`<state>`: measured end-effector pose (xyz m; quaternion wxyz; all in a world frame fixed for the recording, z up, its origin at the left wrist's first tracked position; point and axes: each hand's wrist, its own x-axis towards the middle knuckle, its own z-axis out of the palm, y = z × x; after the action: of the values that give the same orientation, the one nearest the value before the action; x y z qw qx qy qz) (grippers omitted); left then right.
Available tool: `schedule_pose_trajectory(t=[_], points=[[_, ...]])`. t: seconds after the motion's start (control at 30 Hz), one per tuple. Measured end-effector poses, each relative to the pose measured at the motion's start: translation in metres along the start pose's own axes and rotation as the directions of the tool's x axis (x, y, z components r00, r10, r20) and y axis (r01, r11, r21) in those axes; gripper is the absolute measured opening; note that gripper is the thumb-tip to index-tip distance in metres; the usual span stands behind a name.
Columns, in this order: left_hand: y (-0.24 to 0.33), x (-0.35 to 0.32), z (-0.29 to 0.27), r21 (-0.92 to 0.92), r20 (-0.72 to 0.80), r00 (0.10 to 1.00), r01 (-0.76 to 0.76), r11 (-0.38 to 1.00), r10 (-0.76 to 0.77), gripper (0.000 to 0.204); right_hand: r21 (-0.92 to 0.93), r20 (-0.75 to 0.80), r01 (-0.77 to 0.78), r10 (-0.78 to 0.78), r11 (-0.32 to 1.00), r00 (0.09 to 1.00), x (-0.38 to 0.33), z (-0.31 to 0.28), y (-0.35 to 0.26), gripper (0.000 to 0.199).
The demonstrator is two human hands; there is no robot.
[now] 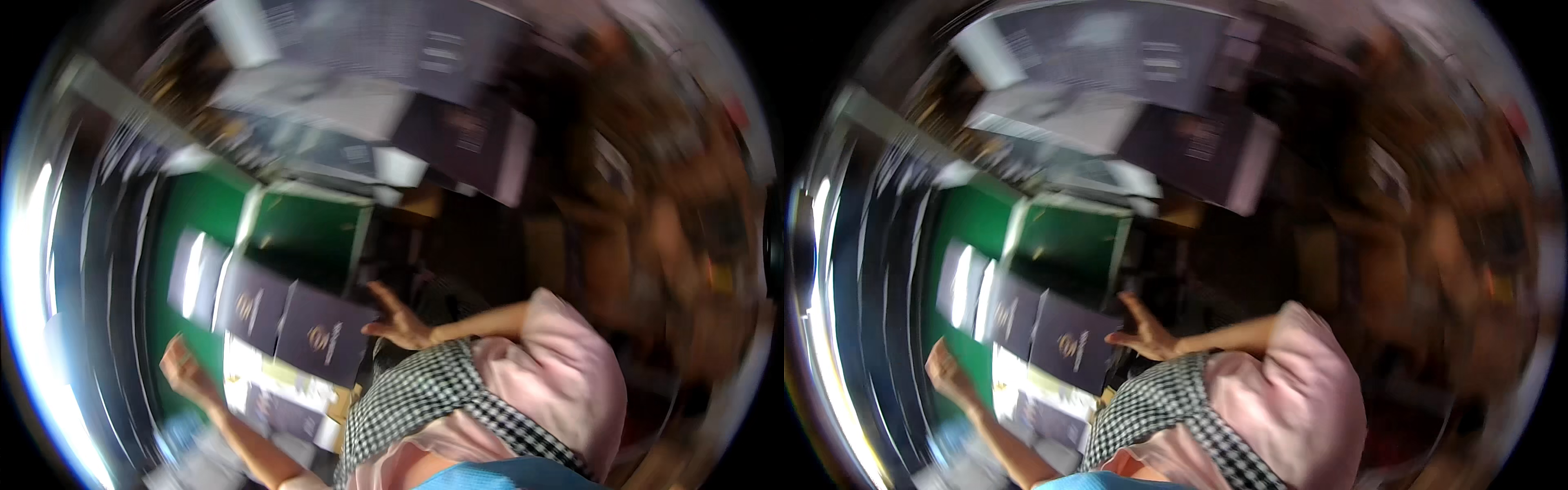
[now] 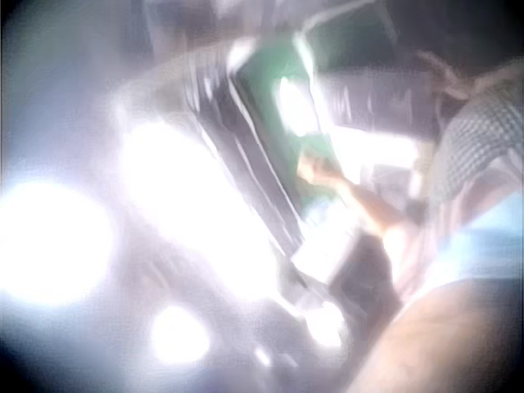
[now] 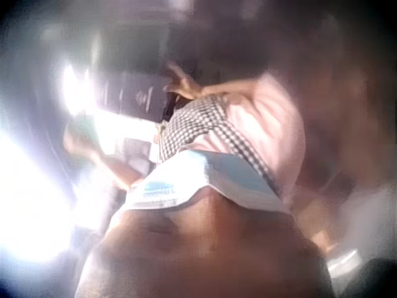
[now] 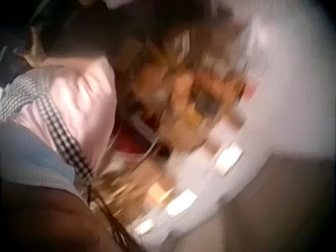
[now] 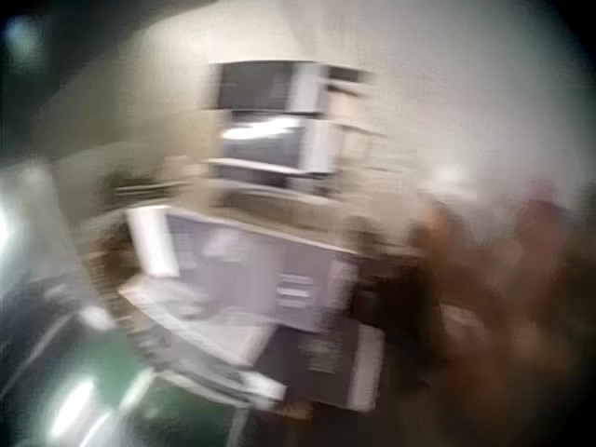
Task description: The person places vacuum flasks into plastic bags and then into individual product boxes. The person then stacks the boxed flasks and carries them to a larger shipping carton, where they are placed for transport.
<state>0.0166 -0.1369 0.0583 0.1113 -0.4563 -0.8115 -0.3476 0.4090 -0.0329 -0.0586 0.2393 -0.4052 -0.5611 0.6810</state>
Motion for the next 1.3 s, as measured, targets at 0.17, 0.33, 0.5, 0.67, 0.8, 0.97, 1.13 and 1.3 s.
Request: schedule_pose_trajectory(t=[0.17,0.33,0.5,0.67,0.8,0.97,1.13,1.3], points=[[0.007,0.091,0.102,-0.012,-0.004,0.975,-0.22,0.975,0.22,0.031,0.183,-0.218,-0.018,0.058,0.983,0.974,-0.011,0.025,0.052,0.098],[0.108,0.059,0.163,-0.313,0.114,0.887,-0.396,0.863,0.448,0.032,0.225,-0.16,-0.282,0.321,0.932,0.933,-0.017,0.069,0.052,0.098],[0.182,-0.015,0.173,-0.555,0.276,0.74,-0.398,0.73,0.614,0.033,0.044,-0.273,-0.197,0.201,0.979,0.941,0.012,0.083,0.116,0.082],[0.25,-0.092,0.164,-0.695,0.404,0.539,-0.344,0.631,0.739,0.035,-0.194,-0.55,-0.05,-0.066,0.98,0.833,0.013,0.077,0.146,0.064],[0.3,-0.149,0.157,-0.743,0.476,0.394,-0.298,0.599,0.786,0.036,0.015,-0.538,-0.02,0.025,1.0,0.843,-0.049,0.011,0.127,0.061],[0.355,-0.215,0.149,-0.759,0.536,0.235,-0.285,0.585,0.811,0.038,0.26,-0.572,0.052,0.111,0.964,0.812,-0.158,-0.068,0.11,0.059],[0.42,-0.26,0.144,-0.779,0.571,0.061,-0.273,0.564,0.819,0.04,0.387,-0.703,0.167,0.173,0.907,0.69,-0.278,-0.123,0.104,0.056],[0.479,-0.281,0.137,-0.785,0.594,-0.087,-0.28,0.552,0.8,0.042,0.594,-0.752,0.301,0.382,0.746,0.537,-0.348,-0.148,0.104,0.057]])
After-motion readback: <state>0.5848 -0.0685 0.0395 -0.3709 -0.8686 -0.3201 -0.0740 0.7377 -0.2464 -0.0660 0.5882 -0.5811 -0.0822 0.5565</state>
